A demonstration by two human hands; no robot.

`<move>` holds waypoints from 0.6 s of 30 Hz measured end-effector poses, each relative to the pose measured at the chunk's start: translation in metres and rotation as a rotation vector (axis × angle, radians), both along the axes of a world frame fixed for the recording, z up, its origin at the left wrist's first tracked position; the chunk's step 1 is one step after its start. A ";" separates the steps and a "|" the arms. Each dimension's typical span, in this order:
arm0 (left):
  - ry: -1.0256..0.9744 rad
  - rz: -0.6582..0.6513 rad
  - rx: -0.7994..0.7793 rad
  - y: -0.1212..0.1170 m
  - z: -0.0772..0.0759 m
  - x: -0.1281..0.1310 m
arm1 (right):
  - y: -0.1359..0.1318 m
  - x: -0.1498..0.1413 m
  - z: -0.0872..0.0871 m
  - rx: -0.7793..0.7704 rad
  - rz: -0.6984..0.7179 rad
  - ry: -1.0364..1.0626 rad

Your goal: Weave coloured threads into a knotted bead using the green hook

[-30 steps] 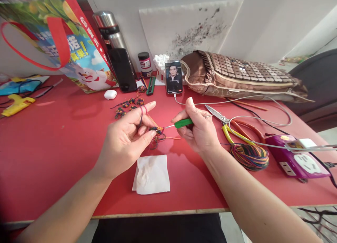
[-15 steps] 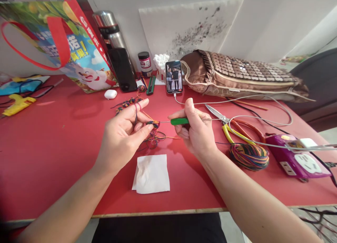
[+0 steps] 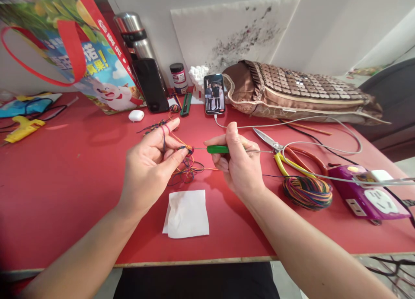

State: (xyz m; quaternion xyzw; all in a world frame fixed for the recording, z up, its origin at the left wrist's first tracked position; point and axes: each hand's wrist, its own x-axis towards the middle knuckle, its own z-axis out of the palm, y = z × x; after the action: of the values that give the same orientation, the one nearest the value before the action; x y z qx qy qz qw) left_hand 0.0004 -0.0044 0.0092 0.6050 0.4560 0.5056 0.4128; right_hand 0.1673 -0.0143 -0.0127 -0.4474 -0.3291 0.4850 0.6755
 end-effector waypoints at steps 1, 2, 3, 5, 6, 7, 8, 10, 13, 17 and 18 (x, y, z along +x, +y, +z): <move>-0.011 0.003 0.012 0.000 -0.001 0.001 | -0.001 -0.001 0.000 0.000 -0.004 0.003; -0.023 0.009 0.026 0.000 -0.002 0.001 | -0.001 -0.001 0.000 0.000 -0.011 0.004; -0.036 0.019 0.040 -0.001 -0.002 0.002 | -0.002 -0.002 -0.001 0.000 -0.018 0.005; -0.049 0.041 0.063 -0.001 -0.003 0.002 | -0.005 -0.004 0.000 0.003 -0.036 -0.003; -0.048 0.051 0.073 -0.001 -0.003 0.003 | -0.006 -0.006 0.000 0.009 -0.045 -0.010; -0.044 0.061 0.082 -0.001 -0.003 0.003 | -0.007 -0.008 0.000 0.019 -0.057 -0.016; -0.038 0.070 0.089 -0.001 -0.003 0.003 | -0.009 -0.010 0.001 0.032 -0.069 -0.020; -0.033 0.089 0.091 0.000 -0.002 0.003 | -0.011 -0.014 0.001 0.060 -0.087 -0.019; -0.059 0.110 0.090 0.001 -0.002 0.003 | -0.013 -0.018 -0.001 0.078 -0.089 -0.010; -0.067 0.110 0.095 0.003 -0.004 0.003 | -0.014 -0.020 -0.007 0.092 -0.095 -0.031; -0.063 0.113 0.096 0.003 -0.004 0.003 | -0.014 -0.020 -0.008 0.096 -0.100 -0.042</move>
State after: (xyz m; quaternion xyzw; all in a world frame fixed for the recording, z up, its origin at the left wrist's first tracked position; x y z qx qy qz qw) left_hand 0.0031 -0.0009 0.0048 0.5811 0.4516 0.5681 0.3683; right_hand 0.1473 -0.0287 -0.0209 -0.4405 -0.3433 0.4250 0.7124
